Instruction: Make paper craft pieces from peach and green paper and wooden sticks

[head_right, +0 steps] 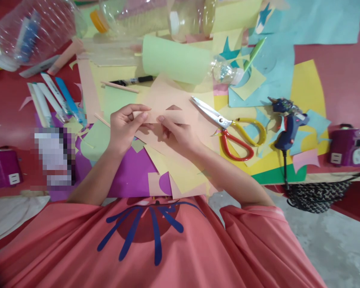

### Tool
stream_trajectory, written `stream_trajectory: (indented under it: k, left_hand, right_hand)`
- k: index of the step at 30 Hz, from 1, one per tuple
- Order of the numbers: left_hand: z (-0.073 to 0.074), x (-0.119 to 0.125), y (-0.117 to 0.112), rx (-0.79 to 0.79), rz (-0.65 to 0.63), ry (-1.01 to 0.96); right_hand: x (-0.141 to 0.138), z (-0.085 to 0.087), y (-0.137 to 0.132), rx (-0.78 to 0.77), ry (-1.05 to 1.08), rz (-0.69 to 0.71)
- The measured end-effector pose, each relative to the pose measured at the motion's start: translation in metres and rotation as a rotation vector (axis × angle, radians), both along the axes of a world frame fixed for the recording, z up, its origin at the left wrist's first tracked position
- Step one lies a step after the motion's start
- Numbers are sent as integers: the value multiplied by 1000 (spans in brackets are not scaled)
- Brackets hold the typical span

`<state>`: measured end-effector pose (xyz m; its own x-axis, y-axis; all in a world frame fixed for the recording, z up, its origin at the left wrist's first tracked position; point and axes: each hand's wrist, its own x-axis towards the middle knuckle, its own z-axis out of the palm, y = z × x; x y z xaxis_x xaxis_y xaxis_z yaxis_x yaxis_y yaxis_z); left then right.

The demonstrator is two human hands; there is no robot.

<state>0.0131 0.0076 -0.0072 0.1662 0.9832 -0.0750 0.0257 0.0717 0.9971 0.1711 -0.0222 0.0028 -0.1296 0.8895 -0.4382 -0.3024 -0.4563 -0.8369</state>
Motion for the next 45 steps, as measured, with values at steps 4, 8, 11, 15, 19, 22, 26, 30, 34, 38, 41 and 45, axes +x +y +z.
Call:
stream_trajectory:
  k: [4,8,11,15,19,22,26,30,34,38,41,45]
  left_hand:
    - [1,0,-1,-1,2,8]
    - [2,1,-1,-1,-1,11]
    - [2,1,-1,1,-2,16]
    - [2,0,-1,7,-15,44]
    - [3,0,-3,3,-32,88]
    - [4,1,-4,-11,-33,98]
    - [3,1,-4,14,-32,71]
    - [2,-2,-1,51,-4,61]
    - [2,-6,2,89,28,107]
    - [3,-7,3,109,73,147]
    - [4,-7,4,137,104,150]
    - [3,-6,3,189,125,168]
  right_hand:
    - [1,1,0,-32,118,-14]
    - [1,0,0,-38,166,-15]
    - [1,0,0,-42,169,-22]
    - [0,3,0,-71,130,-6]
    - [0,7,0,-28,135,-8]
    - [-1,9,0,22,132,1]
    - [0,14,-1,17,45,-29]
    - [4,21,1,61,-100,-23]
    - [6,21,3,82,-153,-18]
    - [7,13,2,82,-110,-22]
    - [8,11,3,119,-119,-51]
    - [7,16,4,134,-179,-36]
